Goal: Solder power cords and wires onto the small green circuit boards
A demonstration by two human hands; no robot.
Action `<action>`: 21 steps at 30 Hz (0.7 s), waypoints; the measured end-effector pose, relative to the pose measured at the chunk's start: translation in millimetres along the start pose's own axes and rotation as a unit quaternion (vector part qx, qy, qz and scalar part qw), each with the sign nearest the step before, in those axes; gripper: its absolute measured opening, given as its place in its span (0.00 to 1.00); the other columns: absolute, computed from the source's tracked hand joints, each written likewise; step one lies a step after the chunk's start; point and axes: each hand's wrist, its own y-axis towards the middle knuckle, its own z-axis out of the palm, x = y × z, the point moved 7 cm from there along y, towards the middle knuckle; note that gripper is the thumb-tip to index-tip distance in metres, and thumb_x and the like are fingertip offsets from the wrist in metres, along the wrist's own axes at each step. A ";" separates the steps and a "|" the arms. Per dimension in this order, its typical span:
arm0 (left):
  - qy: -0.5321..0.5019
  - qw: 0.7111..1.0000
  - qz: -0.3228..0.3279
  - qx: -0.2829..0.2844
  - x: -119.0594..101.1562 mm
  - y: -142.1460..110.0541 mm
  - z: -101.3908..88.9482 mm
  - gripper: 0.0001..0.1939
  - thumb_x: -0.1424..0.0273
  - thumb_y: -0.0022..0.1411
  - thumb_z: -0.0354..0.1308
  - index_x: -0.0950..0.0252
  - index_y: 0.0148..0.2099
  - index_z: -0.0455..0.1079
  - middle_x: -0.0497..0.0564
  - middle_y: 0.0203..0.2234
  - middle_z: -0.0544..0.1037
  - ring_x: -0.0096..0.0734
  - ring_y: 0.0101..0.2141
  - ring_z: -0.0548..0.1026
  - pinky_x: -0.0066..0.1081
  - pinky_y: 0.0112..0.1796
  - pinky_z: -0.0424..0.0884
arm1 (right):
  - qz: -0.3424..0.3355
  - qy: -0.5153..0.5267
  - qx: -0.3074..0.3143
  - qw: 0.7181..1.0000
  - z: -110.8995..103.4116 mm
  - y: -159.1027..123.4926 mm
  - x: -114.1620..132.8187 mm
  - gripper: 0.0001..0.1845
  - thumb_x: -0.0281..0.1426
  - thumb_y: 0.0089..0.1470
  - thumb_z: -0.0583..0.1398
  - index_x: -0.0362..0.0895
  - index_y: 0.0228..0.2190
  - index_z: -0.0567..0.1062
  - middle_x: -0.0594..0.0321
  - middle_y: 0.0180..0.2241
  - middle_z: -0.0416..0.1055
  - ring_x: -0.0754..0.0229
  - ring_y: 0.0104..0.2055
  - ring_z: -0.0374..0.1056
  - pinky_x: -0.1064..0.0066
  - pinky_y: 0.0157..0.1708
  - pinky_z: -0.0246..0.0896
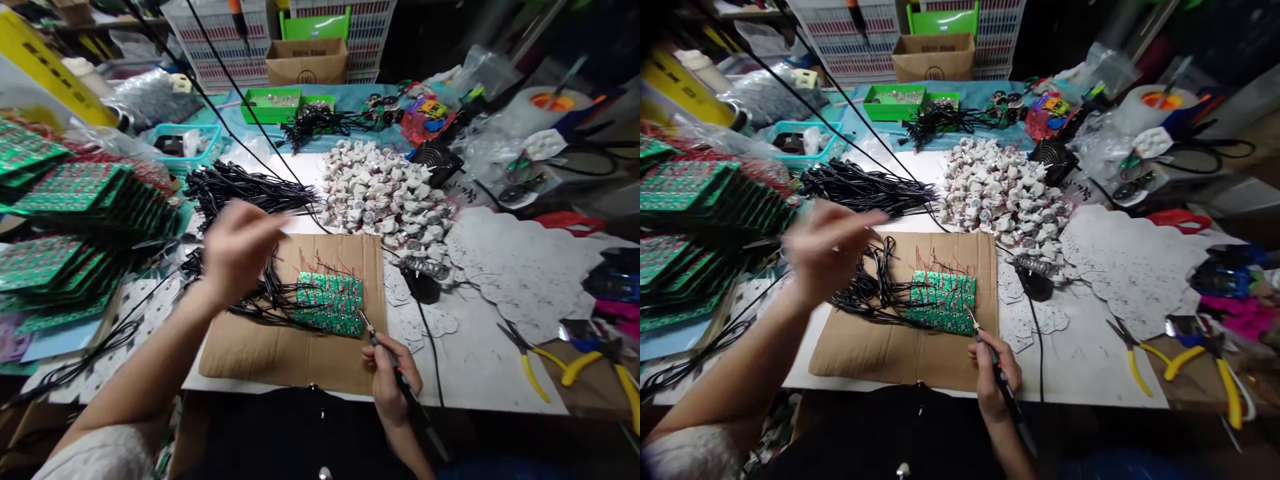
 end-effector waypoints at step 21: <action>-0.147 0.972 0.016 0.180 -17.6 7.8 127.6 0.09 0.68 0.69 0.57 0.65 0.38 0.78 0.51 0.32 0.77 0.33 0.36 0.76 0.32 0.41 0.70 | -0.044 -0.047 0.038 0.997 14.8 10.3 27.3 0.15 0.42 0.61 0.61 0.44 0.40 0.81 0.62 0.25 0.80 0.60 0.23 0.76 0.69 0.27 0.76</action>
